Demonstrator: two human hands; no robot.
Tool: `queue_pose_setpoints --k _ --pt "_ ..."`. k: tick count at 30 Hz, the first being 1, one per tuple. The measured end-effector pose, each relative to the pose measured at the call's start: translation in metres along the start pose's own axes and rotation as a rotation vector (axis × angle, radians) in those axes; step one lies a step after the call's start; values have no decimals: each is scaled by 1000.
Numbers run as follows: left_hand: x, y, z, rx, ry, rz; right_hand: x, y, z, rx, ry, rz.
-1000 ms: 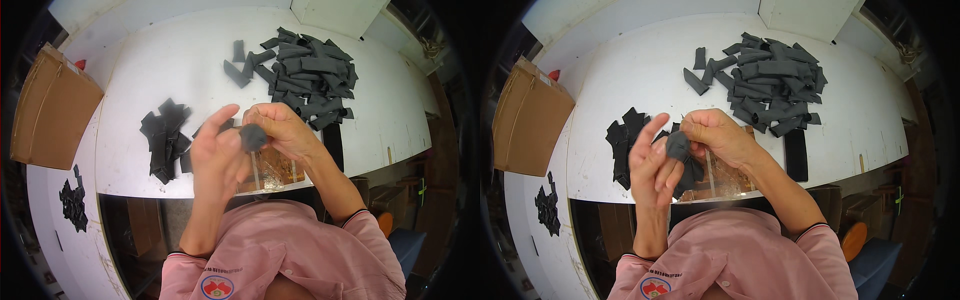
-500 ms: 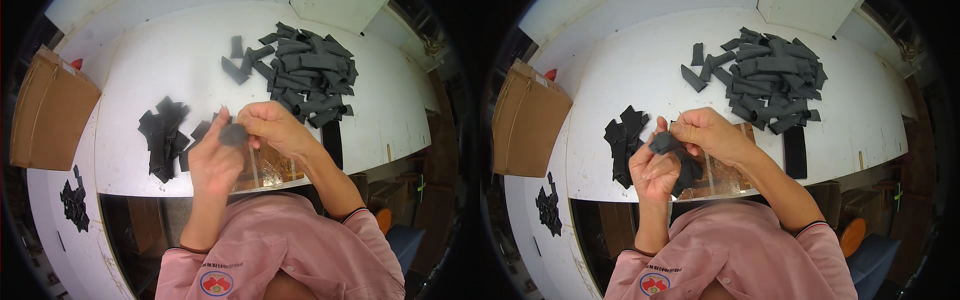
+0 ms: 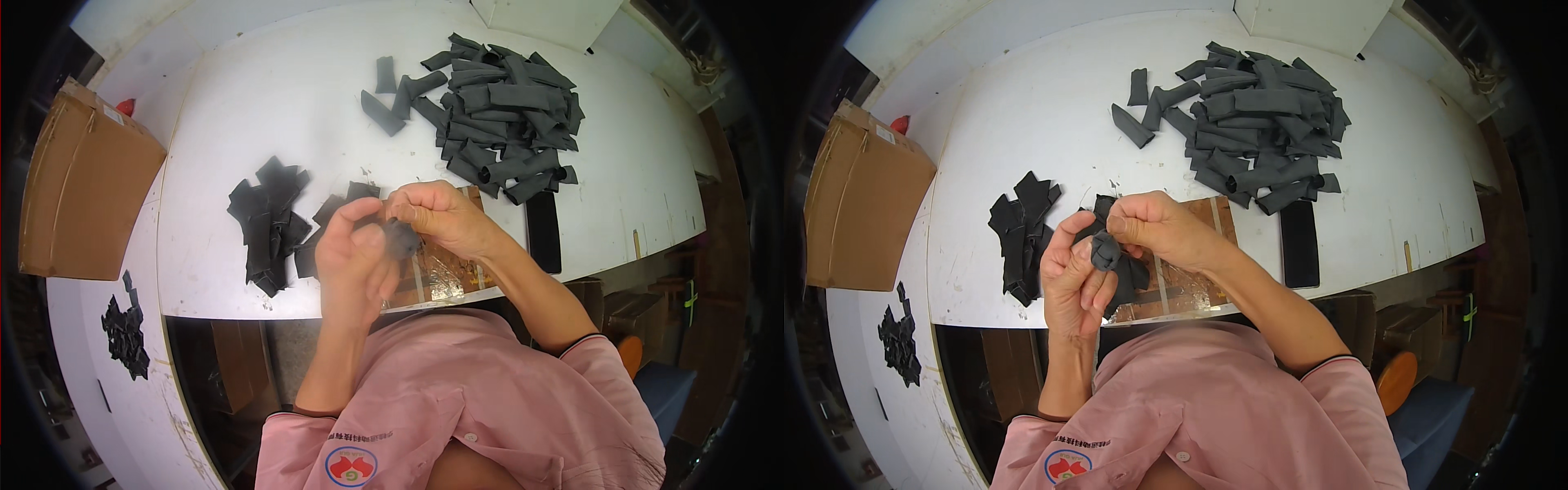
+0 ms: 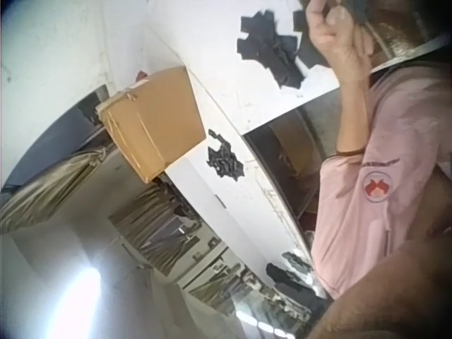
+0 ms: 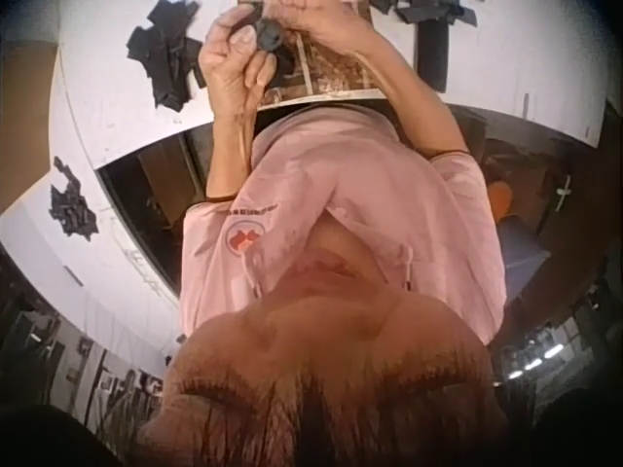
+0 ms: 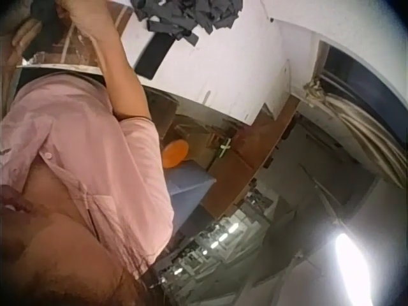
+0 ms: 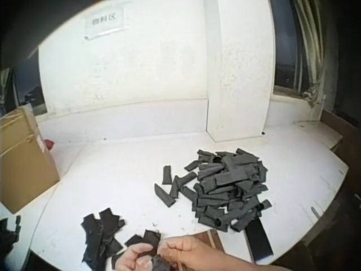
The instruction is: Folding pieces of black synthetic material or fabric in a manufacturing setting.
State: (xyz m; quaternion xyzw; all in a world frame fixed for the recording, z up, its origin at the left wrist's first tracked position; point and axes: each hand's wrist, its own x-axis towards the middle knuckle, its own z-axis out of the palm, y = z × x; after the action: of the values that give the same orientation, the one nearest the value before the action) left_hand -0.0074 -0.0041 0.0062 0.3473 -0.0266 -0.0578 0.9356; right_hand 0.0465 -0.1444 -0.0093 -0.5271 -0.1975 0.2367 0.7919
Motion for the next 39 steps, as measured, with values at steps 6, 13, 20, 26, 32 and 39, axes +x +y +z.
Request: queue_pose_setpoints --k 6,13,20,26,32,39 --pt "13 17 3 -750 -45 -329 9 -34 14 -45 10 62" --pt "3 -5 -12 -577 -84 -254 4 -22 0 21 -57 147" --pt "3 7 14 3 -119 37 14 -25 -2 -44 -50 102" --pt "1 -2 1 1 111 -54 9 -9 -7 -69 -82 81" --pt "0 11 13 794 62 278 7 -27 -2 -228 7 43" --pt "0 13 15 640 71 496 -11 -50 22 -1047 57 -508"
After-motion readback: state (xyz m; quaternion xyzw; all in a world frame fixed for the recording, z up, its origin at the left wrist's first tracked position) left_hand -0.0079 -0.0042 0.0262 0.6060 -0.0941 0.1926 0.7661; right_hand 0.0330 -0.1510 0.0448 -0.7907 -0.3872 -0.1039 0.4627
